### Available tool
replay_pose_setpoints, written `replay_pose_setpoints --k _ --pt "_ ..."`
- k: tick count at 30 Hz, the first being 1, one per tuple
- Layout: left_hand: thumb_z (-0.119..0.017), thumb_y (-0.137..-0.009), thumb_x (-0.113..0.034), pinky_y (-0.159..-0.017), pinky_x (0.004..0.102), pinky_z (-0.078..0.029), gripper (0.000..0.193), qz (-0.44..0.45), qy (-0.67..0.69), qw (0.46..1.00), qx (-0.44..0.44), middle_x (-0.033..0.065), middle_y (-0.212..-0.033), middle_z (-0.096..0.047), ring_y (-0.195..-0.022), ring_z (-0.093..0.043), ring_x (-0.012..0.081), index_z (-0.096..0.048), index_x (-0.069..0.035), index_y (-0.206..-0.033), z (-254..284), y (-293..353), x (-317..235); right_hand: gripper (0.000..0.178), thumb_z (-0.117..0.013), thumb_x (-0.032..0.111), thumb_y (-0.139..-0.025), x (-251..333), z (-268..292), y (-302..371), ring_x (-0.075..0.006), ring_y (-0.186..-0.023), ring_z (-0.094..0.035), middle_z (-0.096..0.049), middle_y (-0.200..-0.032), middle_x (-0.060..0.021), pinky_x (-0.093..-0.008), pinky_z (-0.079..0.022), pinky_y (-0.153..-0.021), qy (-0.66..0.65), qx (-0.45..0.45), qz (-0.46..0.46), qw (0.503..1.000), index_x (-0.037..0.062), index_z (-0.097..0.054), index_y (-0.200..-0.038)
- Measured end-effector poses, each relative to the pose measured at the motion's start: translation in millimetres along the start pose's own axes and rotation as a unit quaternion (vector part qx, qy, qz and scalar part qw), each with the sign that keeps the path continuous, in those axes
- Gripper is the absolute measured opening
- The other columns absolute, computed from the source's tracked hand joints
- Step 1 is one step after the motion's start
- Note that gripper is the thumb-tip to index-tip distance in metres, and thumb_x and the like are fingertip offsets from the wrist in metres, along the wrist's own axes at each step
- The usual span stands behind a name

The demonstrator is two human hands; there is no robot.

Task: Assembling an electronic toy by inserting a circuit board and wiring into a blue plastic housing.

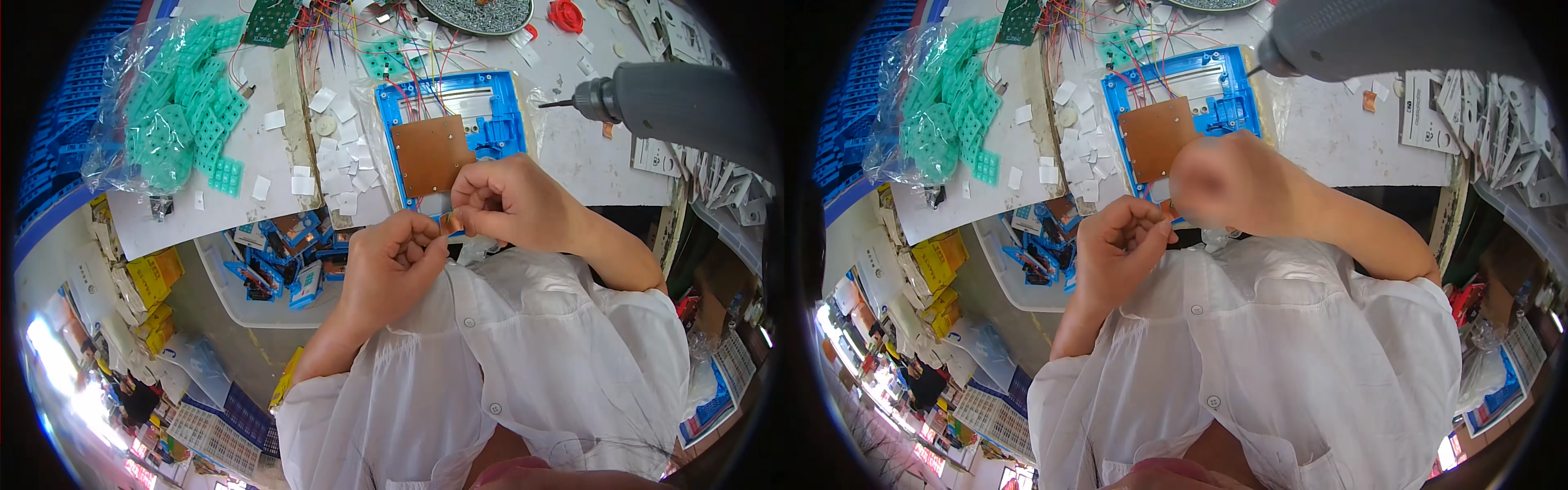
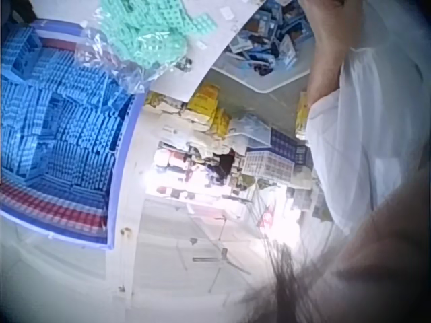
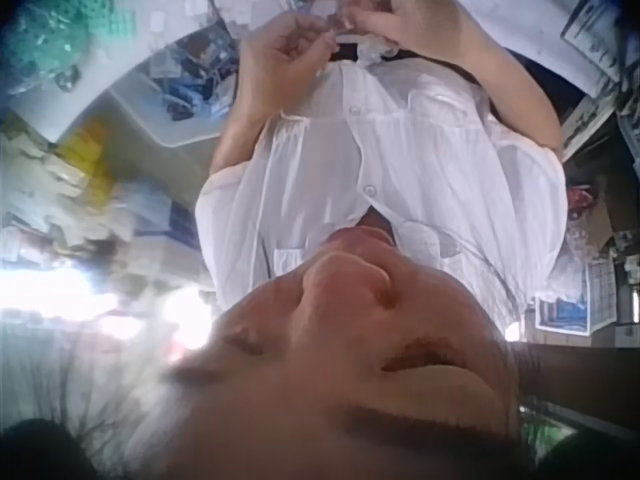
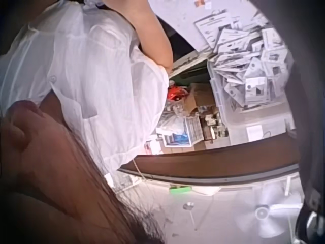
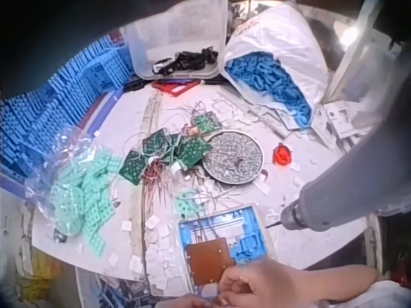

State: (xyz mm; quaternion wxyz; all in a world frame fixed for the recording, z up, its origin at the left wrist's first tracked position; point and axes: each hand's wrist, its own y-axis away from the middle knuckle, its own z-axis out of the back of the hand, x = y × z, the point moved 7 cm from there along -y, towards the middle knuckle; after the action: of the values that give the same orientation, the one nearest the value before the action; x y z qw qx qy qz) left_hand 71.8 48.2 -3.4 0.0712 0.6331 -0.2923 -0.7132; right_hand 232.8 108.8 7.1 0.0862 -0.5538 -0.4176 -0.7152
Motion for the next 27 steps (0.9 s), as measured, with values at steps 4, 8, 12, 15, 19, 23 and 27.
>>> replay_pose_setpoints --k 4,8,12,15,19,23,27 --pt "-0.062 -0.095 0.004 -0.061 0.0154 -0.042 0.006 -0.020 -0.009 1.000 -0.006 0.0015 -0.085 -0.071 -0.069 -0.055 -0.0019 -0.066 0.002 -0.100 0.1 -1.2 -2.6 0.012 -0.069 0.007 -0.087 -0.6 0.0 -0.1 -0.0094 -0.055 -0.061 -0.069 -0.070 -0.0075 -0.0267 -0.047 -0.053 0.020 -0.009 0.016 1.000 -0.0037 -0.065 -0.091" --pt "-0.062 -0.095 0.004 -0.060 0.0156 -0.041 0.006 -0.025 -0.005 1.000 -0.008 0.0005 -0.084 -0.070 -0.068 -0.053 -0.0026 -0.065 0.002 -0.099 0.5 -1.7 -0.7 0.012 -0.069 0.007 -0.087 -1.7 -0.1 -0.1 -0.0118 -0.058 -0.063 -0.070 -0.071 -0.0082 -0.0273 -0.048 -0.055 0.004 0.009 0.000 1.000 -0.0035 -0.065 -0.092" --pt "-0.060 -0.094 0.005 -0.060 0.0160 -0.041 0.007 -0.025 -0.014 1.000 -0.007 0.0006 -0.082 -0.069 -0.068 -0.053 -0.0018 -0.065 0.002 -0.099 0.8 -3.3 -0.5 0.008 -0.067 0.005 -0.091 -0.7 -0.6 0.1 -0.0076 -0.060 -0.063 -0.069 -0.071 -0.0057 -0.0238 -0.047 -0.054 0.017 0.002 0.033 0.999 -0.0022 -0.064 -0.091" --pt "-0.059 -0.094 0.006 -0.061 0.0163 -0.042 0.008 -0.027 -0.008 1.000 -0.011 0.0011 -0.082 -0.069 -0.069 -0.054 -0.0008 -0.065 0.003 -0.099 0.8 -3.1 0.0 0.007 -0.066 0.004 -0.093 -2.5 -0.6 0.2 -0.0051 -0.061 -0.063 -0.069 -0.070 -0.0042 -0.0217 -0.047 -0.053 0.025 -0.005 0.040 0.999 -0.0015 -0.064 -0.091" --pt "-0.060 -0.092 0.005 -0.062 0.0165 -0.043 0.007 -0.022 -0.001 1.000 -0.010 0.0013 -0.082 -0.068 -0.070 -0.056 -0.0001 -0.065 0.004 -0.098 1.0 -2.4 -1.8 0.008 -0.066 0.005 -0.093 -0.4 1.0 0.8 -0.0054 -0.060 -0.063 -0.069 -0.070 -0.0042 -0.0218 -0.047 -0.053 0.030 -0.007 0.043 0.999 -0.0015 -0.063 -0.092" --pt "-0.065 -0.089 0.005 -0.056 0.0163 -0.039 0.005 -0.041 0.005 0.999 -0.025 -0.0028 -0.074 -0.063 -0.063 -0.051 -0.0024 -0.064 0.002 -0.094 0.3 -1.1 -8.3 0.009 -0.068 0.007 -0.091 1.6 1.2 0.9 -0.0083 -0.060 -0.063 -0.069 -0.072 -0.0059 -0.0241 -0.048 -0.055 0.024 0.001 0.014 1.000 -0.0020 -0.064 -0.092" --pt "-0.063 -0.091 0.005 -0.062 0.0156 -0.044 0.007 -0.015 -0.014 1.000 -0.021 0.0004 -0.083 -0.068 -0.069 -0.057 -0.0008 -0.065 0.003 -0.098 0.0 -1.3 -3.8 0.013 -0.071 0.009 -0.087 1.8 1.9 0.7 -0.0136 -0.062 -0.065 -0.070 -0.074 -0.0090 -0.0281 -0.051 -0.058 0.022 0.000 -0.002 1.000 -0.0025 -0.067 -0.091"
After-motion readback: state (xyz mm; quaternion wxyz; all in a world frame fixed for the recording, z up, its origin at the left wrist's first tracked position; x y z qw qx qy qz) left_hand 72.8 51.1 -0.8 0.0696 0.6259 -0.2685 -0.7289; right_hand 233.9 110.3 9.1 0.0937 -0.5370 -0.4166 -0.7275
